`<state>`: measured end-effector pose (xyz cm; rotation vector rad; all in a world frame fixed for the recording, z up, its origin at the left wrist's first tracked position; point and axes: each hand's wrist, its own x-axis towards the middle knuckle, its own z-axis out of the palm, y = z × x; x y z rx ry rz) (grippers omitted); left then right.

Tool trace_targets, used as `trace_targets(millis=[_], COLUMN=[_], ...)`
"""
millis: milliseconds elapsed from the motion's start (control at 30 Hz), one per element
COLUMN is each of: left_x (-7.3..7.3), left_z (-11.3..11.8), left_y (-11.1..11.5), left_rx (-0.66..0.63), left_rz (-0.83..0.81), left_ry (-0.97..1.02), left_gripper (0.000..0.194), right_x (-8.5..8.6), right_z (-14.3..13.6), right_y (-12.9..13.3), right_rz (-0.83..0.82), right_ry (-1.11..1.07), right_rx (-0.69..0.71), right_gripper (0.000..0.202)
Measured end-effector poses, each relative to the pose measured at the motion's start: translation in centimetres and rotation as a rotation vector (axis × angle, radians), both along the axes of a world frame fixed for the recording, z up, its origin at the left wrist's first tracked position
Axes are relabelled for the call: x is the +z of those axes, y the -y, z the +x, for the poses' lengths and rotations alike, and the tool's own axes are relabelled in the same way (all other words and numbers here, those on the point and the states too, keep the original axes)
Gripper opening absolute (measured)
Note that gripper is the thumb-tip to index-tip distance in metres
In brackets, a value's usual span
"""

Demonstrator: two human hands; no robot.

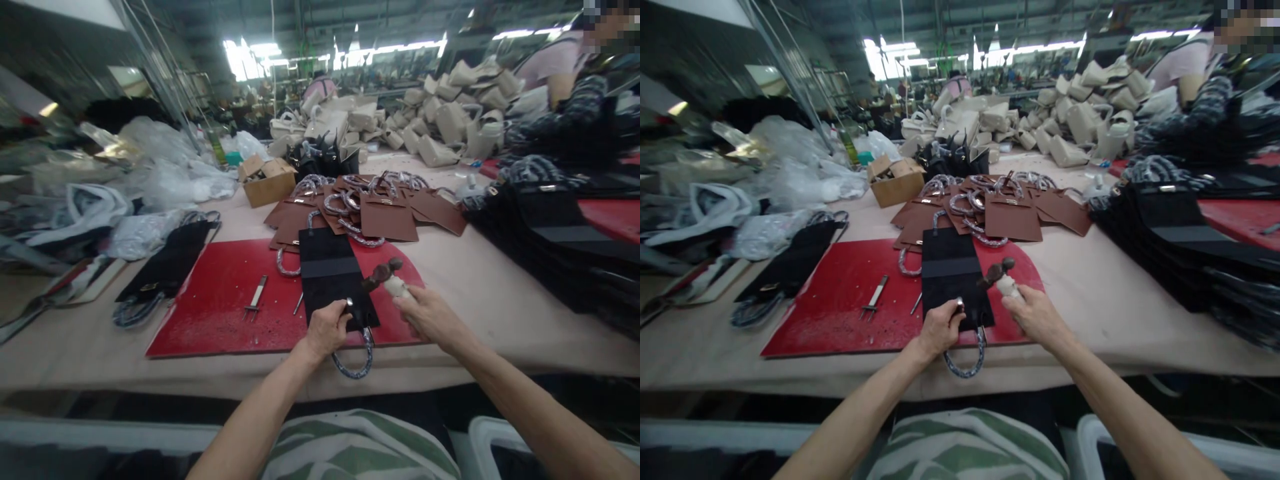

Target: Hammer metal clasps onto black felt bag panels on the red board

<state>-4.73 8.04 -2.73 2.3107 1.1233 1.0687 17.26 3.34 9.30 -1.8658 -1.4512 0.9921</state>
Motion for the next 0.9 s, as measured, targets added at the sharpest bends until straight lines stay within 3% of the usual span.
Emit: trace_targets(millis=[100, 233, 467, 567, 667, 767, 833, 900], left_x=[-0.1, -0.1, 1.8, 3.5, 4.7, 5.2, 5.3, 5.2], left_z=[-0.1, -0.2, -0.2, -1.8, -4.9, -8.1, -9.5, -10.0], left_y=[-0.1, -0.1, -0.5, -1.5, -3.2, -5.0, -5.5, -5.5], left_rx=[-0.007, -0.013, 0.108, 0.192, 0.374, 0.628, 0.703, 0.705], left_rz=[0.001, -0.046, -0.487, -0.468, -0.334, -0.361, -0.409, -0.360], left_ry=[0.028, 0.091, 0.561, 0.594, 0.325, -0.206, -0.547, -0.750], left_gripper=[0.011, 0.010, 0.008, 0.015, 0.019, 0.020, 0.023, 0.030], right_x=[-2.8, -4.7, -6.3, -6.4, -6.4, -6.7, -7.1, -7.3], right_z=[-0.3, -0.3, 0.8, 0.4, 0.1, 0.2, 0.4, 0.5], right_y=[-1.0, -1.4, -2.0, -1.7, -1.3, -1.1, -1.0, -1.0], right_rz=[-0.118, -0.134, 0.006, -0.012, -0.026, -0.017, -0.001, 0.006], right_ry=[-0.200, -0.222, 0.280, 0.384, 0.397, 0.349, 0.338, 0.344], right_rx=[-0.085, -0.065, 0.046, 0.044, 0.037, 0.028, 0.022, 0.020], right_gripper=[0.022, 0.019, 0.015, 0.018, 0.020, 0.019, 0.019, 0.020])
